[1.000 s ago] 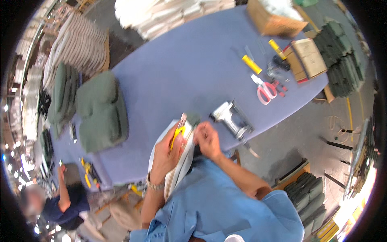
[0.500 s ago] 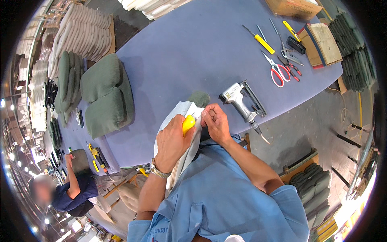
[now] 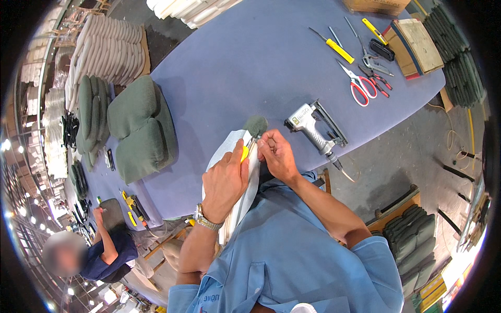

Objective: The person assembles green fabric cushions by wrapping foam inserts with fabric, trimming excess material with a utility knife, and securing edges with a staple gun. Completed cushions are stacked on the table.

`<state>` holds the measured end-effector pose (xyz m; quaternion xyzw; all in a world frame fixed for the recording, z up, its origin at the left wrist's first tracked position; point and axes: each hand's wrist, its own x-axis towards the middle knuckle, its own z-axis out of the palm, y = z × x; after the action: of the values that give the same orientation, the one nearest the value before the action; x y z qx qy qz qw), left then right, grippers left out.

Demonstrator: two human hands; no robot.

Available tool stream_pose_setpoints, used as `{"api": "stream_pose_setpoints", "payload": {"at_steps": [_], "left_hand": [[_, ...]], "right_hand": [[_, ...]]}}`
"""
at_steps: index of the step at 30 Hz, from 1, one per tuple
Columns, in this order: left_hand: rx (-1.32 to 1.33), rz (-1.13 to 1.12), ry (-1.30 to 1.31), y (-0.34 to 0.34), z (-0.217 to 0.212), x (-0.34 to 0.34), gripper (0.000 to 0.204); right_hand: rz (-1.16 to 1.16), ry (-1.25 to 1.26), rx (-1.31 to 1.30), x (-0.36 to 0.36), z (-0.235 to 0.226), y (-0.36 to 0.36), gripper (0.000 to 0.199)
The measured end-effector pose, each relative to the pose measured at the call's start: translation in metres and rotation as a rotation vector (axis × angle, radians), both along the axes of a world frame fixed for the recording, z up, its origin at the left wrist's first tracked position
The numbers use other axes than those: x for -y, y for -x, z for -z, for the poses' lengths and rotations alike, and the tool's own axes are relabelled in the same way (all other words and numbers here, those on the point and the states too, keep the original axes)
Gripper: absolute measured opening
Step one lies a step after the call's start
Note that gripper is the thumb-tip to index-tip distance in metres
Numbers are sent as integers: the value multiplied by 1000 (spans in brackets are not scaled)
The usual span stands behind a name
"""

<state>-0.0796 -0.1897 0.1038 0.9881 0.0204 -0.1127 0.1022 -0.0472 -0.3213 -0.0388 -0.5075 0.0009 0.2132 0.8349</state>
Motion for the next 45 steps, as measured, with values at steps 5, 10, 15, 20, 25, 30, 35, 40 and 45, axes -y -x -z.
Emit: {"api": "stream_pose_setpoints", "payload": {"at_steps": [5,10,15,20,25,30,35,40,45], "left_hand": [[-41,6,13,-5,-4,2,48],[-33,16,23,-5,-1,1,49],[-52,-8,-1,-7,-1,4,49],[-52,-12,-16,-9,3,6,49],[-53,9,-39,-10,11,5,51],[-92,37,-28,-8,17,-3,52],[-99,61,21,-4,20,-8,52],[-126,50,85,6,17,-12,54],[-143,22,149,12,13,-11,54]], "right_hand": [[3,-16,6,-1,2,-2,8],[-11,-7,29,-2,5,-2,8],[-16,-1,18,-1,2,-3,8],[-10,-4,5,-2,1,-4,9],[4,-31,2,-3,8,-5,9],[-5,-8,-4,0,9,-5,10],[-8,4,13,2,14,-1,10],[-8,-2,29,3,17,1,9],[-32,15,36,8,10,3,9]]}}
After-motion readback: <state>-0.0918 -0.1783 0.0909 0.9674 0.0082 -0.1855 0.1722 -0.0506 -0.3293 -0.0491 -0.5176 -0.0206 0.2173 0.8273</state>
